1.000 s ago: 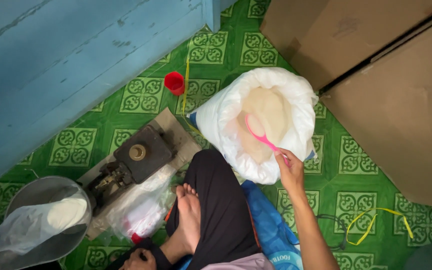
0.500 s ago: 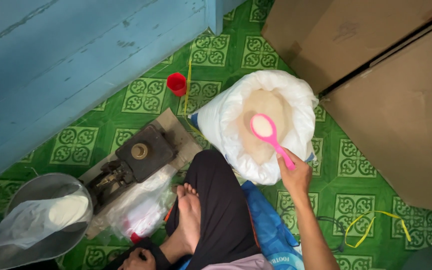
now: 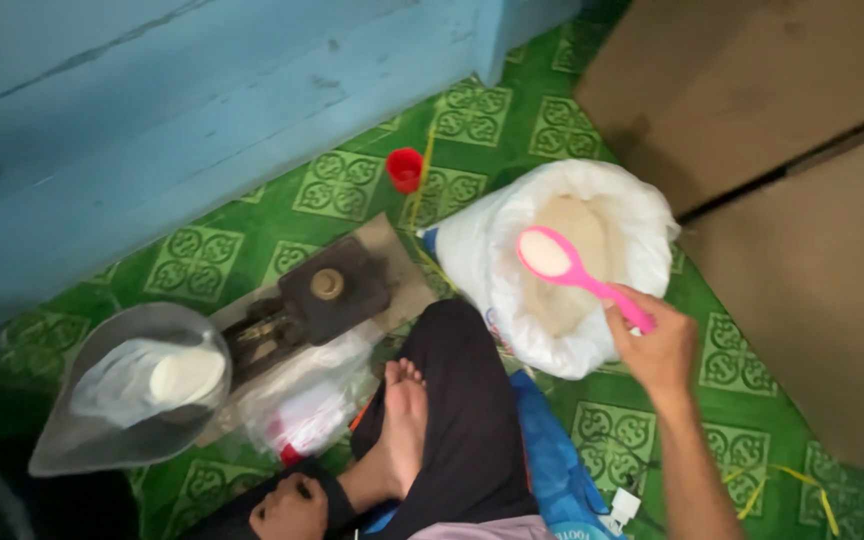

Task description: The person scoops sugar from a large white sack into small plastic bags using a pink scoop, placing the filled bags into a gray container and a black bucket.

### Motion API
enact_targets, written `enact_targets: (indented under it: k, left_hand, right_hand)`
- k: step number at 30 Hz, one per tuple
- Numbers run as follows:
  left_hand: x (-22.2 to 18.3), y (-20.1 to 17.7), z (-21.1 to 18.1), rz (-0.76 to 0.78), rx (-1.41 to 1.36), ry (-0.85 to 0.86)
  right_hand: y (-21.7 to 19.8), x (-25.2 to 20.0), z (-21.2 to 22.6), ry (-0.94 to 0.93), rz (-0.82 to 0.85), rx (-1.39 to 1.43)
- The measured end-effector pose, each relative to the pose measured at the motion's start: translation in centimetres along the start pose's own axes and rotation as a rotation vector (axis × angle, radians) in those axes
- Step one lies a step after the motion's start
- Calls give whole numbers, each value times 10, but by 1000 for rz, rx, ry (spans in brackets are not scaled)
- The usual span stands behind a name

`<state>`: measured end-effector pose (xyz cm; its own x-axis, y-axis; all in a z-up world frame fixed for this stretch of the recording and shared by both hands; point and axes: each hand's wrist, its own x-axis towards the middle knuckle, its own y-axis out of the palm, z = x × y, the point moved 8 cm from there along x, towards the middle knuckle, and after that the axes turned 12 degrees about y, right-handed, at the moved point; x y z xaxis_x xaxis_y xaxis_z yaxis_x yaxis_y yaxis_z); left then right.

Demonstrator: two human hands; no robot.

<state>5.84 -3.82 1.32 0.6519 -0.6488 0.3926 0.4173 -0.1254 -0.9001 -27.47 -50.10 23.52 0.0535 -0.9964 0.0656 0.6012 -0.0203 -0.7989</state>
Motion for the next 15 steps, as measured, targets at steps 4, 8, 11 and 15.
enact_targets:
  k: [4, 8, 11, 15]
  left_hand:
    - [13, -12, -2, 100, -3, 13]
    - [16, -18, 0, 155, -107, 31]
    - [17, -15, 6, 168, -203, -17]
    - [19, -19, 13, 180, -238, -95]
  right_hand:
    - [-29, 0, 70, -213, 30, -27]
    - [-45, -7, 127, -306, 75, -51]
    - [-50, -24, 188, -470, 135, -24]
    - [-49, -56, 259, -596, 210, 73]
